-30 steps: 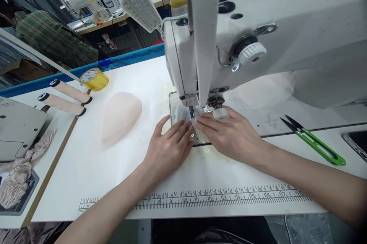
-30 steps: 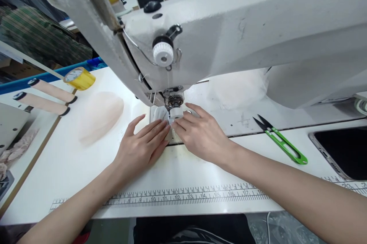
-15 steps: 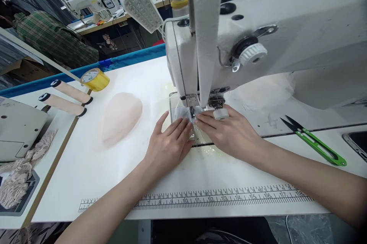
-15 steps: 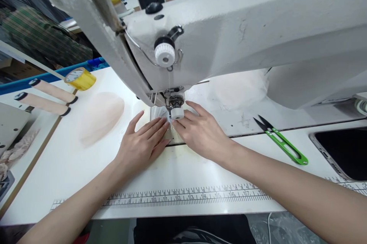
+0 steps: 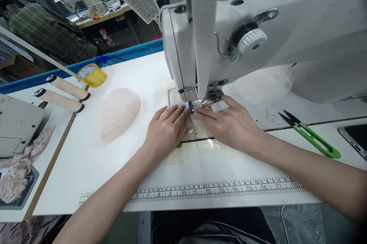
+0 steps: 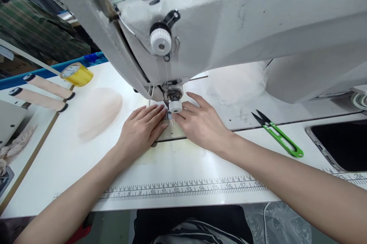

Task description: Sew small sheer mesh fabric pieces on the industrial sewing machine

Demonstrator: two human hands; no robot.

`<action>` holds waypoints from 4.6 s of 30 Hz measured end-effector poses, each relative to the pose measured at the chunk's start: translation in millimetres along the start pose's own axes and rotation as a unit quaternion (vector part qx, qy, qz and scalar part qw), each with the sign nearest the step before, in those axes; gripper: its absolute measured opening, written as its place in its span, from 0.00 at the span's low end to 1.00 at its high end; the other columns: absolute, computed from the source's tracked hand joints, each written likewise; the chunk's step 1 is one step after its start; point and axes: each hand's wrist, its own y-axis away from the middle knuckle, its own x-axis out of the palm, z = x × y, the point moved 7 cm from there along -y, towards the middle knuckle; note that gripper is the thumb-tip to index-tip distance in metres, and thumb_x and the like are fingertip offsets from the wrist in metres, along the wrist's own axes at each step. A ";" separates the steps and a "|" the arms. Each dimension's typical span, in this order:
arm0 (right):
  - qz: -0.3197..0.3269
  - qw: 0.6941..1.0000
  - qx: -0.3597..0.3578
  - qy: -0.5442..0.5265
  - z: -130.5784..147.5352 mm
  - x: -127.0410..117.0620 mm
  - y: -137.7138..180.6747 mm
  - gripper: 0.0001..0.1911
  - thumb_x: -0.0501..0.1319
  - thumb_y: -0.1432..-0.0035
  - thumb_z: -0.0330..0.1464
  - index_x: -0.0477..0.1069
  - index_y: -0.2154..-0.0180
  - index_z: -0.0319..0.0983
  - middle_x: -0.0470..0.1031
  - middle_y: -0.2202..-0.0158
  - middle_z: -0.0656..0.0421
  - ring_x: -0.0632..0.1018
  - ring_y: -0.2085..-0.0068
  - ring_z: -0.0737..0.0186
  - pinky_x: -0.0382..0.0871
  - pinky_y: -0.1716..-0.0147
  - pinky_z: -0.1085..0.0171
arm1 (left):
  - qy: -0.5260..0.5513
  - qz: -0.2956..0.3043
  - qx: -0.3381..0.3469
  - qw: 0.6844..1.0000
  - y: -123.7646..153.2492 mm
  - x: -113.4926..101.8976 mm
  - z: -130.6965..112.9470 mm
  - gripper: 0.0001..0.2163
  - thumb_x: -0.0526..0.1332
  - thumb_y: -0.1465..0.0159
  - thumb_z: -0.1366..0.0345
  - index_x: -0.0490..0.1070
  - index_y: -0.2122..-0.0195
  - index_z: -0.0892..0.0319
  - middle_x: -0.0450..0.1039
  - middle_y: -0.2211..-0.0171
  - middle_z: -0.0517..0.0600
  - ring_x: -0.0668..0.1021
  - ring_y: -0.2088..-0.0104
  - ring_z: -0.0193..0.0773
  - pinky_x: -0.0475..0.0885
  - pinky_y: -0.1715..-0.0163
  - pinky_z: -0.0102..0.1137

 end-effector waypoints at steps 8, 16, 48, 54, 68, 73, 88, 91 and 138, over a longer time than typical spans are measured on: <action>-0.027 1.000 -0.003 0.006 -4.6 1.0 2.0 0.15 0.55 0.40 0.21 0.77 0.58 0.36 0.81 0.62 0.58 0.76 0.67 0.60 0.63 0.46 0.54 | 0.017 -0.016 -0.051 0.998 -0.4 4.7 15.9 0.13 0.54 0.30 0.68 0.70 0.47 0.64 0.74 0.48 0.56 0.76 0.49 0.45 0.75 0.52 0.39; 0.002 0.999 0.031 -0.018 -13.4 -19.3 -5.0 0.16 0.53 0.41 0.23 0.78 0.61 0.40 0.76 0.76 0.61 0.72 0.76 0.62 0.66 0.70 0.62 | 0.203 0.108 -0.100 0.968 5.9 -23.4 24.3 0.07 0.53 0.31 0.68 0.70 0.63 0.58 0.78 0.59 0.50 0.79 0.58 0.43 0.75 0.60 0.37; 0.036 0.764 0.349 -0.542 12.1 -52.3 67.4 0.20 0.54 0.35 0.45 0.74 0.50 0.43 0.77 0.58 0.54 0.75 0.67 0.60 0.69 0.72 0.63 | 0.767 0.162 -0.184 0.593 48.9 -26.4 9.3 0.07 0.64 0.38 0.66 0.80 0.61 0.57 0.75 0.68 0.49 0.73 0.73 0.31 0.67 0.66 0.27; 0.062 0.628 0.322 -0.706 56.0 -27.2 25.3 0.21 0.66 0.44 0.46 0.76 0.54 0.40 0.74 0.64 0.57 0.70 0.70 0.66 0.62 0.73 0.66 | 0.778 0.148 -0.198 0.578 50.1 -27.2 14.1 0.07 0.65 0.39 0.63 0.79 0.61 0.58 0.70 0.76 0.47 0.71 0.76 0.31 0.66 0.71 0.26; 0.001 0.664 0.360 -0.655 54.2 -25.3 9.0 0.14 0.68 0.47 0.42 0.75 0.74 0.38 0.72 0.75 0.61 0.64 0.73 0.67 0.58 0.73 0.65 | 0.694 0.230 -0.194 0.654 52.6 -21.9 0.7 0.19 0.70 0.45 0.52 0.71 0.60 0.59 0.71 0.76 0.45 0.72 0.75 0.32 0.66 0.72 0.25; 0.040 0.696 0.327 -0.638 51.0 -21.2 11.6 0.14 0.66 0.45 0.42 0.75 0.72 0.38 0.75 0.73 0.60 0.70 0.71 0.65 0.62 0.71 0.65 | 0.650 0.274 -0.235 0.669 55.6 -13.1 -7.0 0.11 0.70 0.44 0.60 0.75 0.71 0.63 0.69 0.79 0.45 0.66 0.80 0.26 0.59 0.81 0.22; -0.039 0.921 0.164 -0.351 37.8 -51.9 16.6 0.17 0.57 0.34 0.36 0.69 0.45 0.39 0.76 0.57 0.54 0.75 0.66 0.64 0.66 0.71 0.66 | 0.654 0.307 -0.190 0.665 55.5 -14.8 -8.6 0.10 0.63 0.36 0.60 0.79 0.64 0.62 0.66 0.81 0.44 0.63 0.82 0.26 0.58 0.82 0.24; -0.025 0.936 0.120 -0.330 47.1 -53.9 22.2 0.17 0.56 0.34 0.35 0.70 0.46 0.38 0.75 0.64 0.56 0.73 0.70 0.65 0.63 0.77 0.68 | 0.650 0.312 -0.182 0.669 56.2 -14.1 -8.6 0.11 0.63 0.36 0.59 0.79 0.63 0.62 0.67 0.80 0.45 0.64 0.81 0.27 0.58 0.80 0.25; -0.061 0.981 0.031 -0.182 62.9 -54.1 25.3 0.14 0.55 0.32 0.31 0.70 0.48 0.36 0.75 0.67 0.58 0.76 0.69 0.65 0.67 0.73 0.67 | 0.658 0.317 -0.149 0.667 55.9 -12.6 -9.1 0.10 0.61 0.35 0.60 0.79 0.64 0.60 0.69 0.76 0.47 0.67 0.75 0.30 0.60 0.74 0.27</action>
